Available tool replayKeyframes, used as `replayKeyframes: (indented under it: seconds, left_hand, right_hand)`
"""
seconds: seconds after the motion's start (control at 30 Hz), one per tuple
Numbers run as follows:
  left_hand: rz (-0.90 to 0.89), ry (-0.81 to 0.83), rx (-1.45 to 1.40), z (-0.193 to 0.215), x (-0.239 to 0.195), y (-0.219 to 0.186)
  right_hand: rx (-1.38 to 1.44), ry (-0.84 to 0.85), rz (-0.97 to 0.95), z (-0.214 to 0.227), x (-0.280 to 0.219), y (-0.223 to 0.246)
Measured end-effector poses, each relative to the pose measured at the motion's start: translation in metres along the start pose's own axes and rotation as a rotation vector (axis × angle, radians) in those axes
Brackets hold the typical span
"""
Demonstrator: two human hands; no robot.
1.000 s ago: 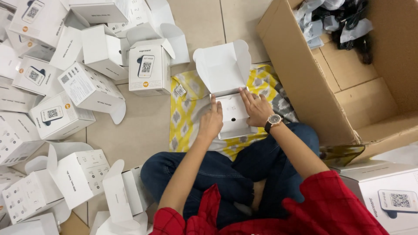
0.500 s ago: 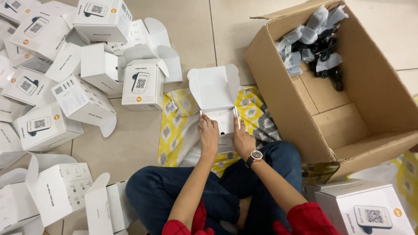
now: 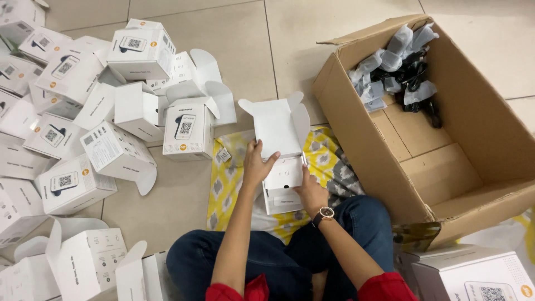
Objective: The person packages electronic devices and power adapters into white retail boxes while sitting on the floor.
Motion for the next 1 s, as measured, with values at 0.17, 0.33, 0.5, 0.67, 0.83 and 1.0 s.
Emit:
replayKeyframes:
  seconds: [0.17, 0.33, 0.5, 0.67, 0.83, 1.0]
  left_hand:
    - [-0.094, -0.039, -0.024, 0.036, -0.069, -0.043]
    - [-0.223, -0.078, 0.036, 0.039, -0.129, -0.047]
    - [-0.115, 0.032, -0.14, 0.057, -0.129, -0.071]
    - [-0.171, 0.031, -0.098, 0.056, -0.133, -0.079]
    - [-0.074, 0.033, -0.01, 0.037, -0.139, -0.06]
    - [-0.232, -0.061, 0.094, 0.04, -0.14, -0.066]
  right_hand:
    - [0.092, -0.061, -0.019, 0.006, -0.003, 0.004]
    - [0.389, -0.343, 0.088, -0.103, 0.026, -0.072]
    - [0.412, -0.503, 0.271, -0.14, 0.032, -0.1]
    - [0.742, -0.54, 0.064, -0.054, -0.017, -0.043]
    - [0.663, -0.483, 0.133, -0.057, -0.018, -0.036]
    - [0.428, -0.562, 0.239, -0.054, -0.022, -0.033]
Point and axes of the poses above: each hand's wrist, its own x-axis towards the middle knuckle, its own z-axis out of the back of the hand, y = z × x, the point moved 1 cm from there along x, towards the middle knuckle
